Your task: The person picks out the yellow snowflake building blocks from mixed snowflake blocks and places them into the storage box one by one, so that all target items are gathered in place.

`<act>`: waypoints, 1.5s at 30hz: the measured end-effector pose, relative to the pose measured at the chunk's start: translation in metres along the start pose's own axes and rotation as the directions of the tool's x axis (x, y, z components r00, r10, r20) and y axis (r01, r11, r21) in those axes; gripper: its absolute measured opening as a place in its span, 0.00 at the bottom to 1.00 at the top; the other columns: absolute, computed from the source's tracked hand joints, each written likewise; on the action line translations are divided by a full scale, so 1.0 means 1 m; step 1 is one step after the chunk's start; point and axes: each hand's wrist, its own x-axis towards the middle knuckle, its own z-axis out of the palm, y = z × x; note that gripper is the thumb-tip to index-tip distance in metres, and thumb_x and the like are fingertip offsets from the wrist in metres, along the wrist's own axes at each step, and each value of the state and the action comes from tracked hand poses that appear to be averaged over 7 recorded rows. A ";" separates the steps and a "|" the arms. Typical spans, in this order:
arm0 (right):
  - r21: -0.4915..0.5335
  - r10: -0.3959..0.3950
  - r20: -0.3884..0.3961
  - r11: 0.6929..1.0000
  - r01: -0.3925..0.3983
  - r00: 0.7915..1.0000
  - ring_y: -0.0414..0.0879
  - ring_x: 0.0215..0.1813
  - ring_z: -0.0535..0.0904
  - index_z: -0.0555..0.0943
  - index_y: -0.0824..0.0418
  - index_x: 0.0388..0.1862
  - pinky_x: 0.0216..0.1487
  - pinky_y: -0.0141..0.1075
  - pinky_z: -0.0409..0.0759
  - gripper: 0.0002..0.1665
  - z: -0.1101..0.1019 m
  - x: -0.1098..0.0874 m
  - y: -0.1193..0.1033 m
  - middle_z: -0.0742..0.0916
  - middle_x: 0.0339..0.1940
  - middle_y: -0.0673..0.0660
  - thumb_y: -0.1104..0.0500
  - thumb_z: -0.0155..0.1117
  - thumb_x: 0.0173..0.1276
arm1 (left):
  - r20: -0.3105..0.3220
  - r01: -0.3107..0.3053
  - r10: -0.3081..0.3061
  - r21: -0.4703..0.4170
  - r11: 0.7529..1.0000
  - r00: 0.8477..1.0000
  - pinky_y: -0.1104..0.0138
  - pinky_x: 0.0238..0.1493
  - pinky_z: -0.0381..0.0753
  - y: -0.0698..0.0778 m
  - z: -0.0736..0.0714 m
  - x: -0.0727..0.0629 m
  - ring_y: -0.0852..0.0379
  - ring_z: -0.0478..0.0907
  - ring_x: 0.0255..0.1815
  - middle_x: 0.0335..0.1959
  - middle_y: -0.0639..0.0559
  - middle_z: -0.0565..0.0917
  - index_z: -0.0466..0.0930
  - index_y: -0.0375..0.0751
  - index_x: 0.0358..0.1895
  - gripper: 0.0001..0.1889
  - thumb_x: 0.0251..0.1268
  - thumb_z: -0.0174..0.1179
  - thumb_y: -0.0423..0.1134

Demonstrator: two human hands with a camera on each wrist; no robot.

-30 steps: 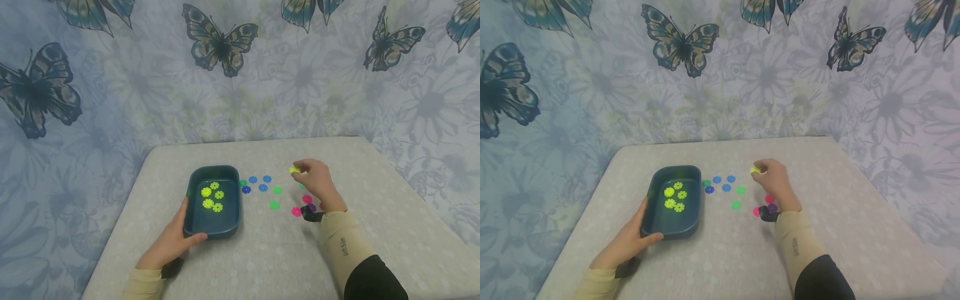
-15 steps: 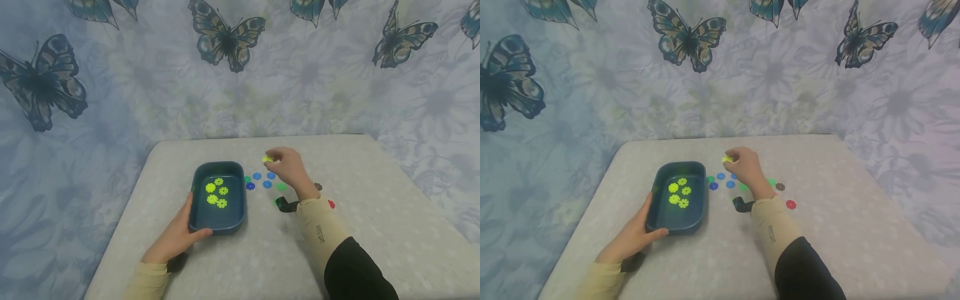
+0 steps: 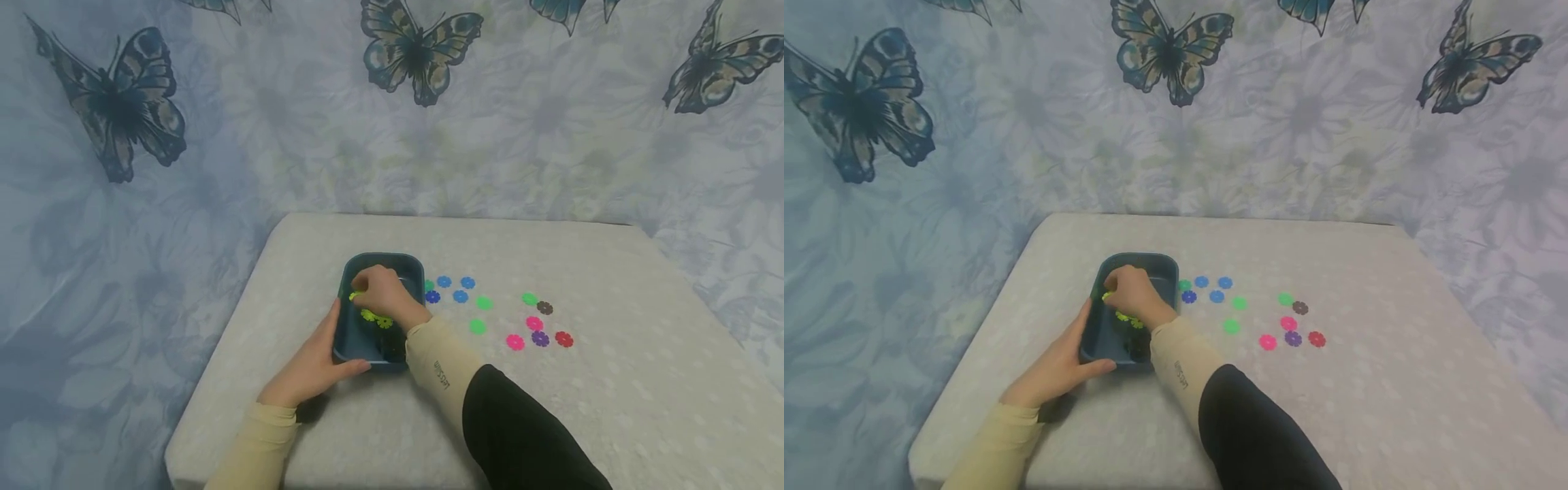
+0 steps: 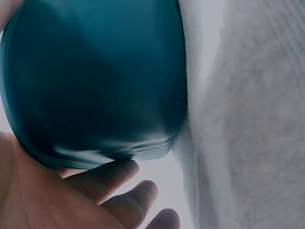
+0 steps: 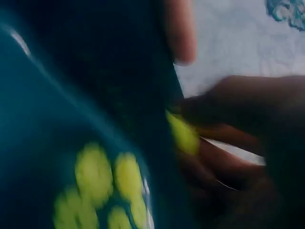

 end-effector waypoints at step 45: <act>0.025 -0.088 -0.179 0.995 0.094 0.980 0.47 0.48 0.85 0.89 0.57 0.49 0.52 0.44 0.85 0.12 -0.037 -0.029 0.025 0.89 0.45 0.53 0.53 0.64 0.75 | -0.001 0.030 -0.030 0.026 0.999 1.000 0.41 0.80 0.55 0.000 0.003 0.002 0.43 0.43 0.86 0.86 0.48 0.38 0.26 0.53 0.85 0.69 0.55 0.69 0.72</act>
